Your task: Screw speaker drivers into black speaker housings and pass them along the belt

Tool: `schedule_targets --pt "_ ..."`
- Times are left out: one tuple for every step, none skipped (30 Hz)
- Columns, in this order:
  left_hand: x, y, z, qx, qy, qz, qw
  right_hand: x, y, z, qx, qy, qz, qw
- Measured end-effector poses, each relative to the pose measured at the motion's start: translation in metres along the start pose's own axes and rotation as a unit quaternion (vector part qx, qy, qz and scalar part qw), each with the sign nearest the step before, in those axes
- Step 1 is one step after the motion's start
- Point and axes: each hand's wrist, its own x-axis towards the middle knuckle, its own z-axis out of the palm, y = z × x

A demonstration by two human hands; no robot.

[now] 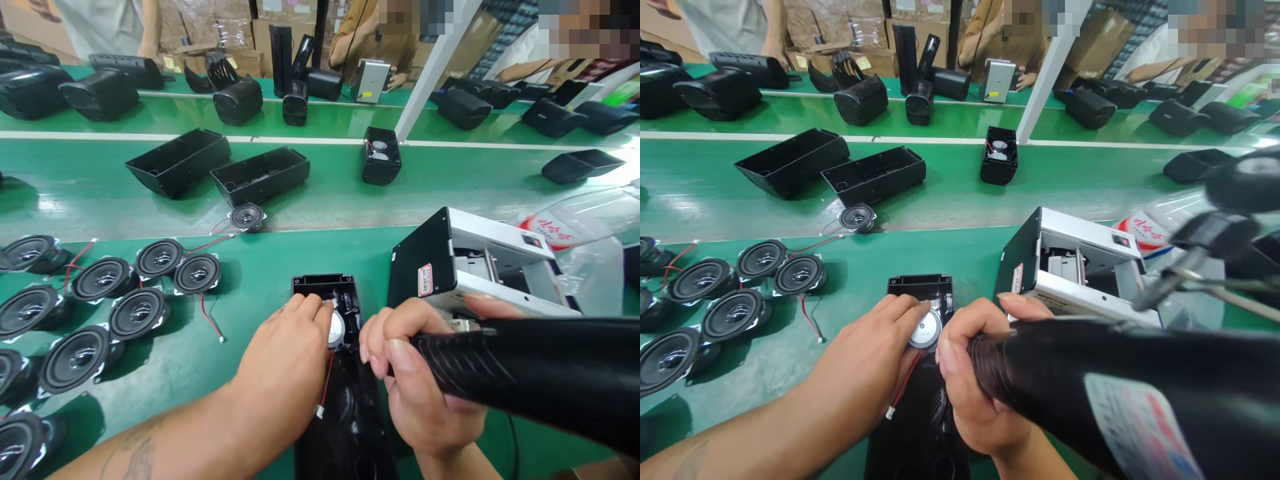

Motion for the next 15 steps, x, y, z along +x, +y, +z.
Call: schedule_targets --pt "0.0 0.0 0.0 -0.002 0.002 -0.001 1.0 0.001 0.001 0.0 0.001 -0.004 0.005 1.0" --pt "0.0 0.0 -0.001 -0.004 0.004 -0.002 1.0 0.001 0.002 0.0 -0.005 -0.009 0.011 1.0" --pt "0.0 0.0 -0.001 -0.007 0.004 -0.003 1.0 0.0 0.003 0.0 -0.016 -0.01 0.016 1.0" --pt "0.0 0.0 -0.001 -0.01 0.004 -0.004 1.0 -0.001 0.005 -0.001 -0.028 -0.01 0.02 0.999" --pt "0.0 0.0 -0.001 -0.014 0.004 -0.006 1.0 -0.002 0.007 -0.002 -0.04 -0.01 0.024 0.999" --pt "0.0 0.0 0.0 -0.019 0.005 -0.009 1.0 -0.003 0.009 -0.003 -0.047 -0.011 0.025 0.998" --pt "0.0 0.0 0.0 -0.025 0.008 -0.013 1.0 -0.004 0.011 -0.004 -0.051 -0.01 0.025 0.998" --pt "0.001 0.001 0.001 -0.033 0.014 -0.014 0.999 -0.004 0.012 -0.004 -0.051 -0.007 0.023 0.998" --pt "0.0 0.002 0.001 -0.042 0.02 -0.012 0.999 -0.004 0.012 -0.002 -0.049 -0.005 0.021 0.999" --pt "-0.001 0.003 0.001 -0.049 0.027 -0.008 0.998 -0.004 0.011 0.0 -0.042 -0.002 0.018 0.999" --pt "-0.002 0.003 -0.001 -0.054 0.031 -0.004 0.998 -0.003 0.008 0.004 -0.032 0.002 0.014 0.999" --pt "-0.005 0.003 -0.003 -0.056 0.032 0.002 0.998 -0.002 0.004 0.008 -0.019 0.006 0.008 1.0" --pt "-0.009 0.002 -0.008 -0.054 0.031 0.009 0.998 0.0 0.0 0.011 -0.005 0.009 0.003 1.0" --pt "-0.014 -0.001 -0.014 -0.053 0.027 0.021 0.998 0.001 -0.004 0.013 0.011 0.021 -0.004 1.0" --pt "-0.02 -0.005 -0.021 -0.057 0.022 0.043 0.997 0.002 -0.008 0.012 0.029 0.034 -0.007 0.999"
